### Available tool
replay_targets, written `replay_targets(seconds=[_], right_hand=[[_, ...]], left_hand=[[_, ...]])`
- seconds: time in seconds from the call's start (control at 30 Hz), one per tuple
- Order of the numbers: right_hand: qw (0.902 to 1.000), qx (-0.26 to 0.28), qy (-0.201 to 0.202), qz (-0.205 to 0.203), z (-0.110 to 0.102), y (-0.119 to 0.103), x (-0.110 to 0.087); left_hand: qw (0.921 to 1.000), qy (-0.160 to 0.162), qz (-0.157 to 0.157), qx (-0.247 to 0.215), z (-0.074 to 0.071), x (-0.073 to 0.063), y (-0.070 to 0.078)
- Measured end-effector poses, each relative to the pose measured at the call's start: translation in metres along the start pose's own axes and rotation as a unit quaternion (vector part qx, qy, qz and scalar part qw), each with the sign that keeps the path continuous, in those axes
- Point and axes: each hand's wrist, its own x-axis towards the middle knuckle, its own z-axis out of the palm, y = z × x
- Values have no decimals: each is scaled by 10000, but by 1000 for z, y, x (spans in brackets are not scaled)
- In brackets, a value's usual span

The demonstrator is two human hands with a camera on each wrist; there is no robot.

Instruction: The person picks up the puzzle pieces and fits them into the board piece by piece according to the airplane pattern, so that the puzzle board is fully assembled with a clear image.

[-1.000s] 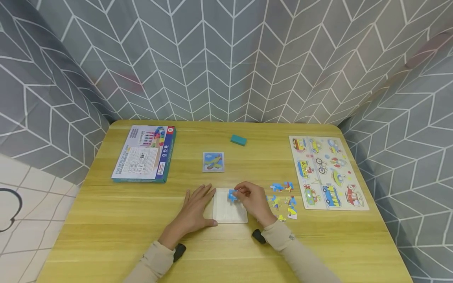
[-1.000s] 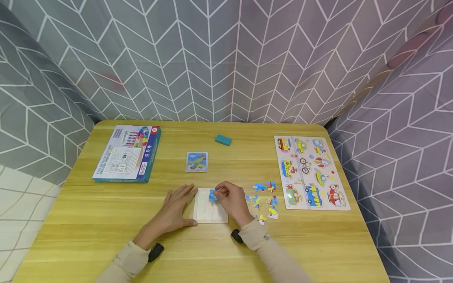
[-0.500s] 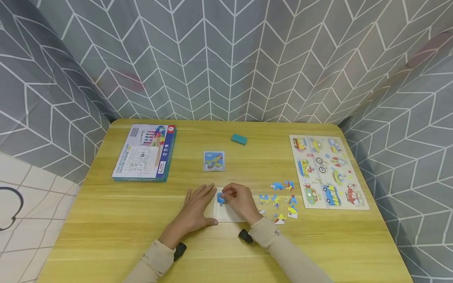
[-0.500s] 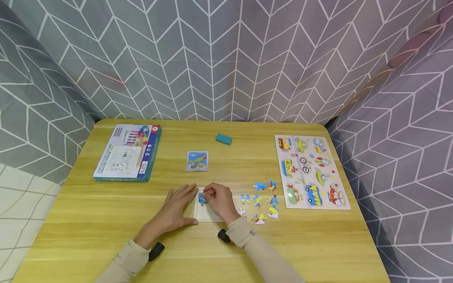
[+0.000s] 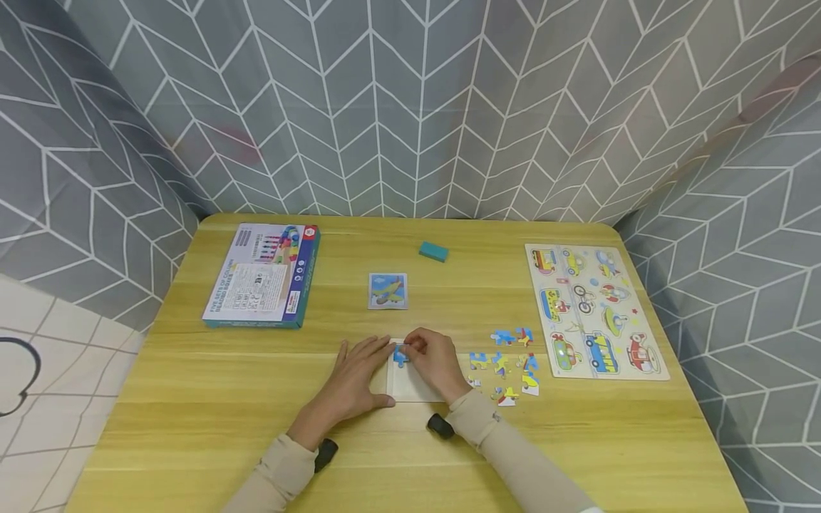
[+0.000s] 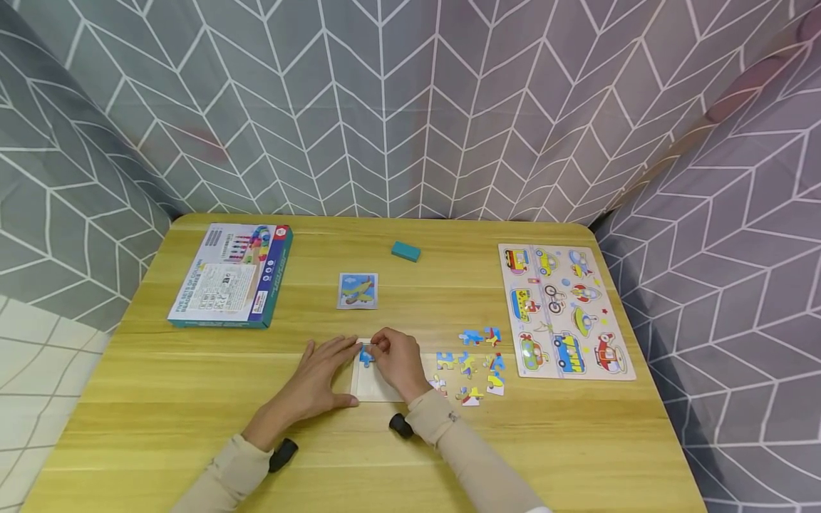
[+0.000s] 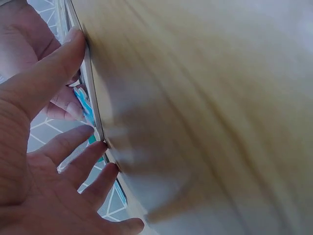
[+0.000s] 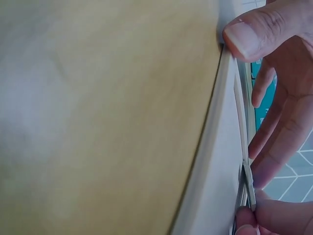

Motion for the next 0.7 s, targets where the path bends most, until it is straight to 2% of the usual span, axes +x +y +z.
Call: replay_targets(seconds=[0.47, 0.7], right_hand=[[9993, -340, 138, -32, 4, -1, 3], [9988, -469, -11, 108, 2, -2, 5]], left_hand=[[9999, -50, 99, 24, -1, -1, 0], [9996, -56, 263, 52, -1, -4, 0]])
